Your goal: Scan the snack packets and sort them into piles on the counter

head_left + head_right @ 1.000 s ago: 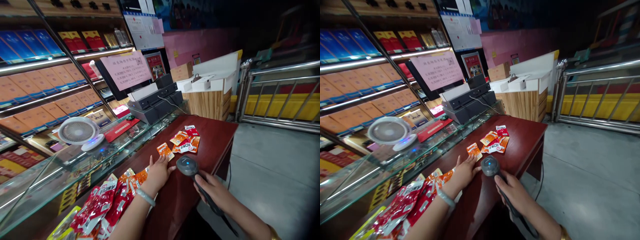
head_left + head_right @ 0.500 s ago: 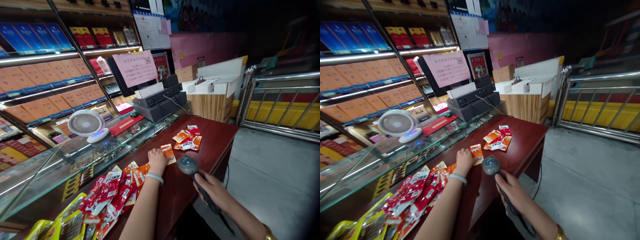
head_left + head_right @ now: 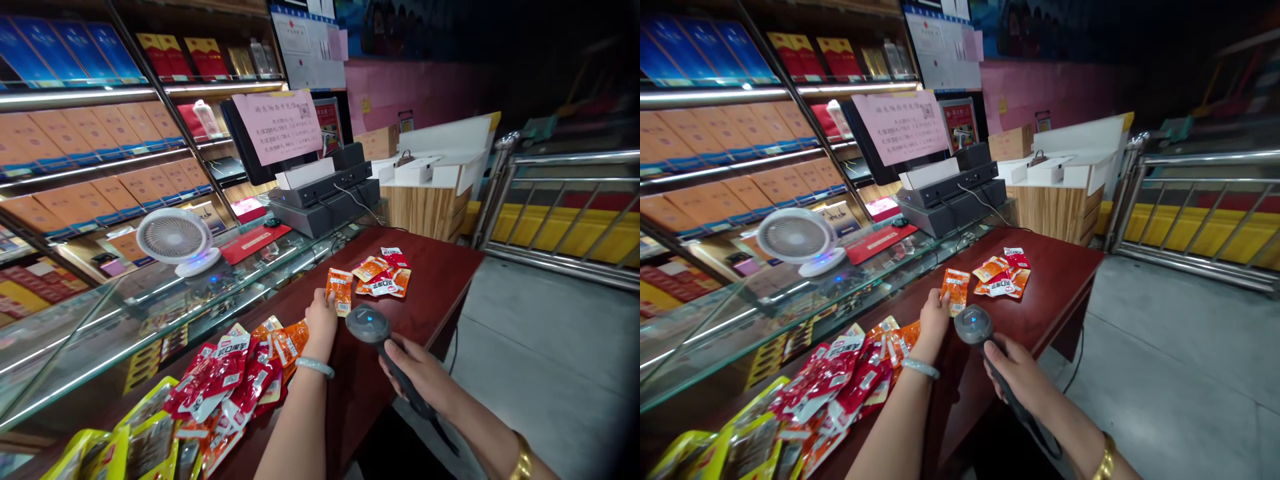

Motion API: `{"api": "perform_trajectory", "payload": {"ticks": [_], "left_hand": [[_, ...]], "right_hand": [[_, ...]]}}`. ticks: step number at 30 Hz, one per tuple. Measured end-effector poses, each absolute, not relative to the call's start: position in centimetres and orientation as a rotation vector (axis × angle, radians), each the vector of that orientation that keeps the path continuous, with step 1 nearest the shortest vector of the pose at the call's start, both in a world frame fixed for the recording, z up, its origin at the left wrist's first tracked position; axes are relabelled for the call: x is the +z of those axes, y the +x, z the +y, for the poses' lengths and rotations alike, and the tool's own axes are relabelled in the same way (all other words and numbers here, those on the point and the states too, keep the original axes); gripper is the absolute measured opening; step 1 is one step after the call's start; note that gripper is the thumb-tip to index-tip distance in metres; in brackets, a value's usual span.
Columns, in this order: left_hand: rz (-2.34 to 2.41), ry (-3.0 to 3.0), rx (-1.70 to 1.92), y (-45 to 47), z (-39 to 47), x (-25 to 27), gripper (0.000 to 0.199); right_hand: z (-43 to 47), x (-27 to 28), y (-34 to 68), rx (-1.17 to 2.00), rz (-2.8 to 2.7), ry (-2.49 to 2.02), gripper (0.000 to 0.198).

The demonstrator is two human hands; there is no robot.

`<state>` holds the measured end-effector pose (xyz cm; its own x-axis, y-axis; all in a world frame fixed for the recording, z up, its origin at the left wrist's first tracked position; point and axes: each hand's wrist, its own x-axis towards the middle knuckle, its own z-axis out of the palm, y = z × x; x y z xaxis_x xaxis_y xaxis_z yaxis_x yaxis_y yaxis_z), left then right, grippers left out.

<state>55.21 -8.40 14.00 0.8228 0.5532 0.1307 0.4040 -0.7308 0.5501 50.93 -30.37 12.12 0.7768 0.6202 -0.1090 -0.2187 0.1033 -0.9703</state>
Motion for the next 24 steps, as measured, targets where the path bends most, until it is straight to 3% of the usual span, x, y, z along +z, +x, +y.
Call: {"api": "perform_trajectory", "payload": {"ticks": [10,19,24], "left_hand": [[0.691,2.544,0.435,54.7,-8.1,15.9,0.025],[0.990,2.714,-0.147,50.5,0.8,19.3,0.022],[1.179,2.818,0.286,49.9,1.6,19.2,0.053]], "right_hand": [[-29.5,13.0,50.6,0.651,-0.370,-1.361,0.048],[-27.9,13.4,50.7,0.678,-0.456,-1.359,0.052],[-28.3,13.1,51.0,0.657,-0.487,-1.353,0.052]]}}
